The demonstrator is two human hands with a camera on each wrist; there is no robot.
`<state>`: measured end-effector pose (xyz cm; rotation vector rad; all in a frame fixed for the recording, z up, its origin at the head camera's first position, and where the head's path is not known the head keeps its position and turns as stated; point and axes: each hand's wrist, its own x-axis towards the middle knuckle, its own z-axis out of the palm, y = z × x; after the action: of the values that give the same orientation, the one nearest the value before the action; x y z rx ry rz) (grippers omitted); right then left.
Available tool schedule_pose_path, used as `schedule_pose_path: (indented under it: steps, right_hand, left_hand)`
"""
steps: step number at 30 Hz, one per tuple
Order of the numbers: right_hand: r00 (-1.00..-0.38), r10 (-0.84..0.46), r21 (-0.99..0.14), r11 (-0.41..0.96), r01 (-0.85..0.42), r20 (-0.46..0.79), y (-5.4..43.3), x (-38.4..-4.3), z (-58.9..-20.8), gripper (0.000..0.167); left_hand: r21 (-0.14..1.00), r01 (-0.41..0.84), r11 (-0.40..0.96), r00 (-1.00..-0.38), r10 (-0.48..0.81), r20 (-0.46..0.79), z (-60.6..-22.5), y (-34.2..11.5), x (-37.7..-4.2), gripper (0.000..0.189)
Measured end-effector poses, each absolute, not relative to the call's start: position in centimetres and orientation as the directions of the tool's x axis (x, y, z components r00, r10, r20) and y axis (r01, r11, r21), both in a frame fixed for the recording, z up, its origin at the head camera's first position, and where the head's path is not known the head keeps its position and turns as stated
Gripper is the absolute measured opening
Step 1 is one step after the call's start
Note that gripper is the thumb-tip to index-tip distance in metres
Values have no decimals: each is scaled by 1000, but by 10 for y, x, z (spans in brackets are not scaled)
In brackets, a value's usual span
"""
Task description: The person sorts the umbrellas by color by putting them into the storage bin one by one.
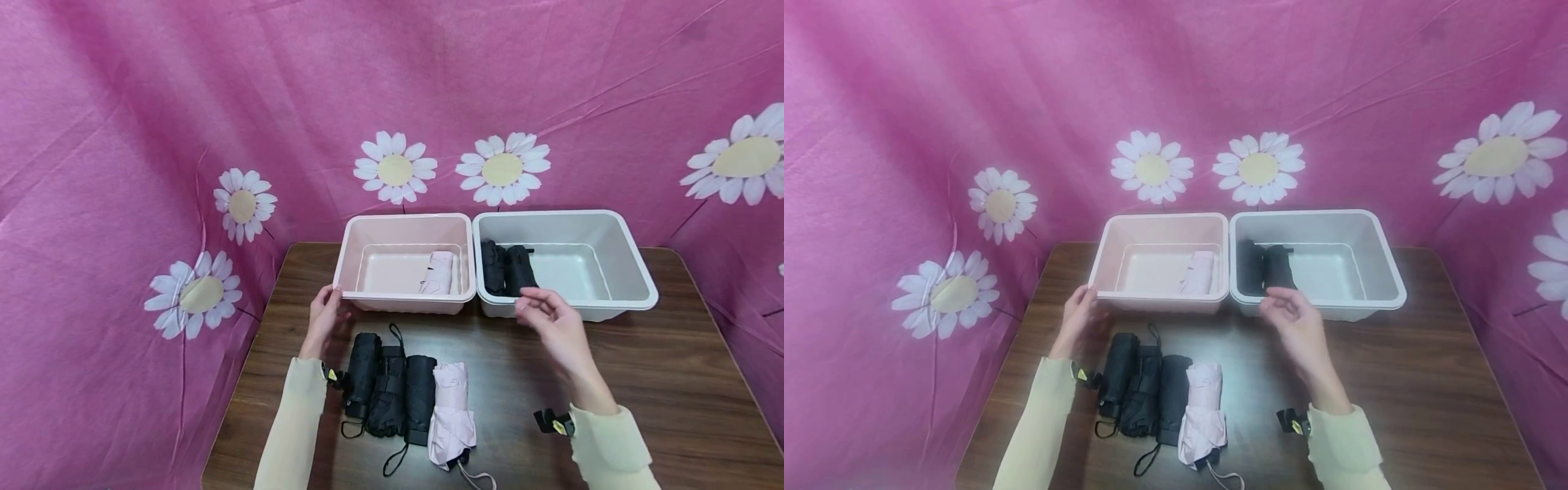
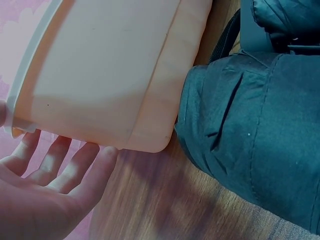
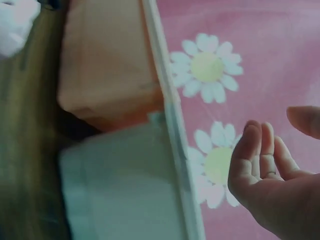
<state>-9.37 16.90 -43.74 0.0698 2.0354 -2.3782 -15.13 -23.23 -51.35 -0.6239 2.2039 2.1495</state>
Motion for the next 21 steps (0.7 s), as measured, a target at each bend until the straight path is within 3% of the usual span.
schedule_pose_path:
  steps: [7, 13, 21]
  right_hand:
    - [-973, -100, -966, 173, 191, -210, 148, -77, -475, 43]
    - [-922, -144, -917, 237, 320, -359, 128, -58, -506, 50]
    - [-899, -115, -863, 352, 362, -423, 106, -28, -531, 56]
  left_hand:
    - [957, -289, -20, -915, -287, -282, -512, -231, -151, 35]
    - [954, -297, -25, -912, -288, -292, -511, -231, -151, 35]
    - [953, -302, -21, -910, -291, -295, -512, -233, -152, 33]
